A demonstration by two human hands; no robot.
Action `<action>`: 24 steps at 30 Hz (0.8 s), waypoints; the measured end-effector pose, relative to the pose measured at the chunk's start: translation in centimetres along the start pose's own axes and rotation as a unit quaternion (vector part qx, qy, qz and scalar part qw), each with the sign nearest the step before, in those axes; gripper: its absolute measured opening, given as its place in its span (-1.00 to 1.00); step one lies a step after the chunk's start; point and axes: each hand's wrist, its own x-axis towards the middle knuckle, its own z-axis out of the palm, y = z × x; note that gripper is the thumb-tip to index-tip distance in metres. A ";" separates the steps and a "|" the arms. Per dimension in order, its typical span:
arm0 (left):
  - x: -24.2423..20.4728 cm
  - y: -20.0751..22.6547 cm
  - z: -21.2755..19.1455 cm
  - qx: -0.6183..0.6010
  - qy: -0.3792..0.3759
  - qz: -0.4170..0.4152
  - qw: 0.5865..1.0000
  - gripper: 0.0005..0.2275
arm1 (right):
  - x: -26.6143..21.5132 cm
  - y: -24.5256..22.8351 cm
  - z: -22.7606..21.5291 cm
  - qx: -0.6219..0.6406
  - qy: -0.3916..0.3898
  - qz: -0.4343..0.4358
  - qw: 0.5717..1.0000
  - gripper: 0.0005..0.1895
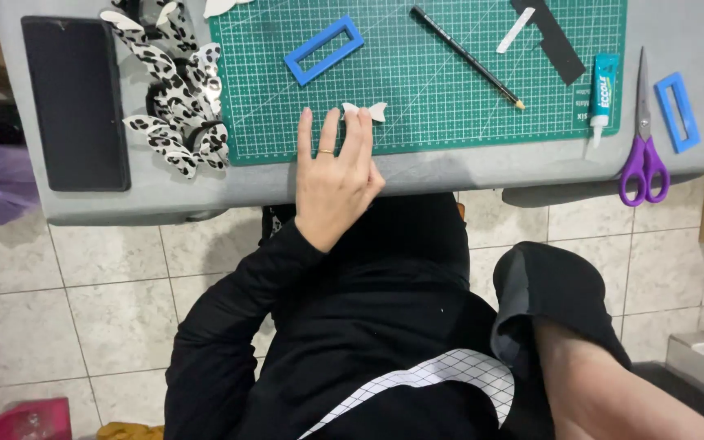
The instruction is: Assembling small decorative bows from leather or synthetic materials using glue and tools on a cutting mat.
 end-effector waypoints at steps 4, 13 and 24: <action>0.0 0.1 0.1 -0.017 -0.009 -0.013 1.000 -0.46 | -1.1 3.6 -1.3 0.002 -0.011 -0.004 1.000 -0.91; -0.2 0.2 0.2 -0.001 -0.002 -0.016 1.000 -0.45 | -0.9 3.2 0.1 -0.008 -0.033 -0.001 0.999 -0.90; -0.3 0.3 0.2 -0.009 0.001 -0.015 1.000 -0.45 | 1.8 4.5 -1.9 -0.038 -0.063 0.011 0.997 -0.88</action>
